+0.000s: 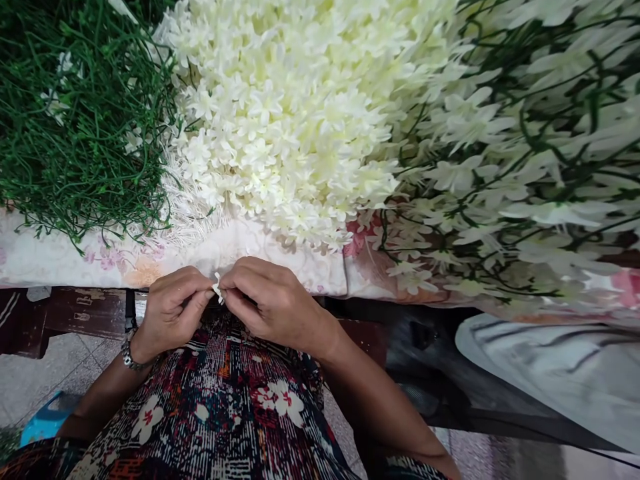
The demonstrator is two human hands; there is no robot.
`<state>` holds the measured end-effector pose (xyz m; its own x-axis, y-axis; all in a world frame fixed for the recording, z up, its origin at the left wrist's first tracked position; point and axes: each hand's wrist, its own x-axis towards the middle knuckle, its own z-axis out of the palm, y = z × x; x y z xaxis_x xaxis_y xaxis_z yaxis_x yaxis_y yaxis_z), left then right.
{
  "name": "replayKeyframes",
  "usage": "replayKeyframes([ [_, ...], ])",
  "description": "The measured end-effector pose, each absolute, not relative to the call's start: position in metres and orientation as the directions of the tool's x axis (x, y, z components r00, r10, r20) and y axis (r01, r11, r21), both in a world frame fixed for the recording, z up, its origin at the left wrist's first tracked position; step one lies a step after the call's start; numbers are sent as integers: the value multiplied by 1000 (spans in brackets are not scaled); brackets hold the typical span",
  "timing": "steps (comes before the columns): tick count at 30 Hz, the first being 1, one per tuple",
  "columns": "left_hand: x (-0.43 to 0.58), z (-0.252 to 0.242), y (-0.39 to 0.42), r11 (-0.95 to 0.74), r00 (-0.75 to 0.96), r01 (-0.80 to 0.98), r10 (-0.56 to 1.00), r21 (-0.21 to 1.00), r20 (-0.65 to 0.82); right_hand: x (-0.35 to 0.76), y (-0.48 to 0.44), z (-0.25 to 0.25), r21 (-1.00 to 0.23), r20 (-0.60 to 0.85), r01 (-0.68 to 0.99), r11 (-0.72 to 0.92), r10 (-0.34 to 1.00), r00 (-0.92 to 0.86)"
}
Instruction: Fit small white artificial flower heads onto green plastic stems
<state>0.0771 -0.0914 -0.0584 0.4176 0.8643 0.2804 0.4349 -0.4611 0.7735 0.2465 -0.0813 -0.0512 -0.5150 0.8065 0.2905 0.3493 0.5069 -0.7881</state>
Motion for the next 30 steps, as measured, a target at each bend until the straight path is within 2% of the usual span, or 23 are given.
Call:
replayKeyframes([
  [8, 83, -67, -90, -470, 353, 466, 876, 749, 330, 241, -81, -62, -740, 351, 388, 549, 808, -473],
  [25, 88, -69, -88, -466, 338, 596, 884, 654, 321, 237, -81, -68, -628, 363, 498, 598, 791, -492],
  [30, 83, -69, -87, -441, 363, 540, 891, 717, 275, 239, -82, -69, -651, 349, 488, 581, 800, -488],
])
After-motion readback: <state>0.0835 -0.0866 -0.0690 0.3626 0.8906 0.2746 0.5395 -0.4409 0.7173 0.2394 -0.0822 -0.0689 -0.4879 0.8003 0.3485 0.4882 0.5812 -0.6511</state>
